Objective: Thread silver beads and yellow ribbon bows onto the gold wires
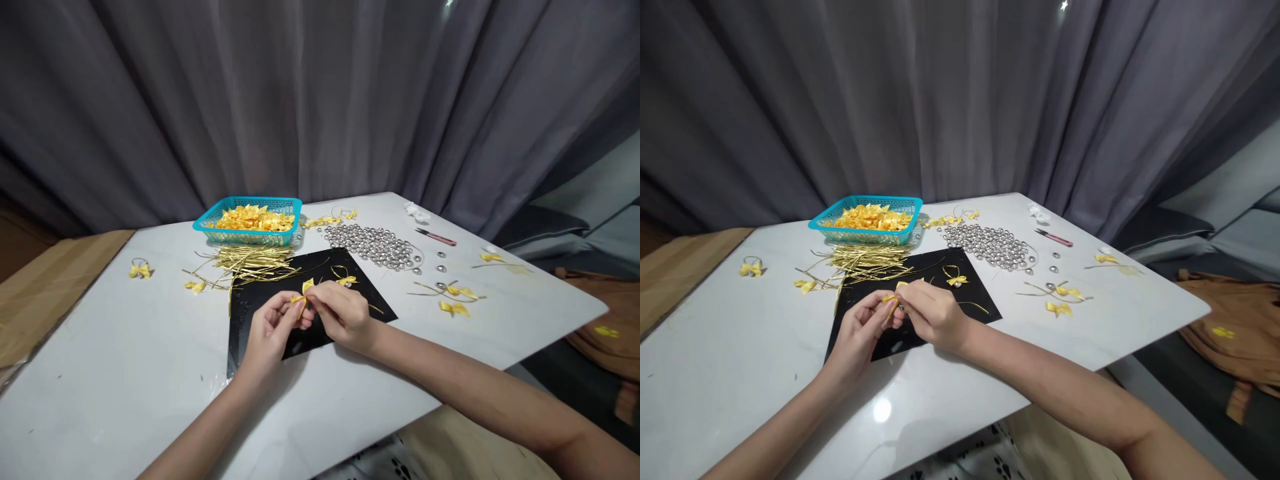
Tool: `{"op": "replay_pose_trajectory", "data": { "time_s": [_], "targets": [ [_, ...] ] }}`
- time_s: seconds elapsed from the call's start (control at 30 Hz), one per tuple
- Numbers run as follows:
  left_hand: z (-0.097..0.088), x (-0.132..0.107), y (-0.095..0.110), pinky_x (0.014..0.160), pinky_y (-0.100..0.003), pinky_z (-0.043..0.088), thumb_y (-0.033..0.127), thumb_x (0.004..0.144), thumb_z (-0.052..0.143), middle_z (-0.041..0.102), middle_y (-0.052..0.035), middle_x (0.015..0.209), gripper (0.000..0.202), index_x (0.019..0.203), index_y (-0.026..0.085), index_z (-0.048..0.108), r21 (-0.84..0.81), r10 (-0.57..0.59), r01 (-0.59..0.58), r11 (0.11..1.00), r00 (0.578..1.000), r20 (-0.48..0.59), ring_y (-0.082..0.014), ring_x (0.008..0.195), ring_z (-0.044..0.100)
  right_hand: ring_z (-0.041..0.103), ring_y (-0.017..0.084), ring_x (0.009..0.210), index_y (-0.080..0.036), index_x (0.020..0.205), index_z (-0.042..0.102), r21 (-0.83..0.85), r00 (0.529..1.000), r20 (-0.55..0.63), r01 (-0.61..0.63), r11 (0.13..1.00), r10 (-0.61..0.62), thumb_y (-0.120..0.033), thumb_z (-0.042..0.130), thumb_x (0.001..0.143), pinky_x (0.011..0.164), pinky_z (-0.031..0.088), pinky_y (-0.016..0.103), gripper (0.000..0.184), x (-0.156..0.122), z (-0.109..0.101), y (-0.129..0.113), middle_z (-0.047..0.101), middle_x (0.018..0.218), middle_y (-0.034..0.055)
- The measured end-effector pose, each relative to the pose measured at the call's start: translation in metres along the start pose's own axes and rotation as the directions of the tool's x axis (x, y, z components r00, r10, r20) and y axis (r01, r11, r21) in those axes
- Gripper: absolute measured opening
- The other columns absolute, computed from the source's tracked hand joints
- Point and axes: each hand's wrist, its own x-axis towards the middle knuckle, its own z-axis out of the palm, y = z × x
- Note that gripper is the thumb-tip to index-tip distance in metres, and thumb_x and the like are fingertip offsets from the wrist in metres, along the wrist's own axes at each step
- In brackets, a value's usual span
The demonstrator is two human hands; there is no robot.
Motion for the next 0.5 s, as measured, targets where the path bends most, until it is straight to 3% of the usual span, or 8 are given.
{"op": "replay_pose_trajectory", "data": {
  "time_s": [0.27,0.5],
  "targets": [
    [0.000,-0.001,0.002,0.055,-0.013,0.044,0.035,0.076,0.067,0.060,0.0006,0.066,0.022,0.081,0.014,0.064,0.055,0.025,-0.026,0.998,1.000,0.012,-0.0050,0.058,0.053,0.054,0.010,0.069,-0.011,0.093,0.054,0.031,0.998,-0.039,-0.039,0.999,0.040,0.001,0.048,0.082,0.063,0.050,0.019,0.017,-0.006,0.004,-0.001,0.059,0.075,0.0074],
    [0.004,-0.002,0.012,0.055,-0.015,0.045,0.032,0.078,0.064,0.061,-0.0005,0.066,0.018,0.079,0.014,0.064,0.232,0.106,-0.098,0.968,0.994,-0.022,-0.0068,0.057,0.054,0.062,0.012,0.074,-0.010,0.092,0.059,0.025,0.993,-0.090,-0.074,0.997,0.076,-0.001,0.051,0.081,0.068,0.053,0.020,0.016,-0.003,0.004,-0.001,0.065,0.079,0.0087]
  ]
}}
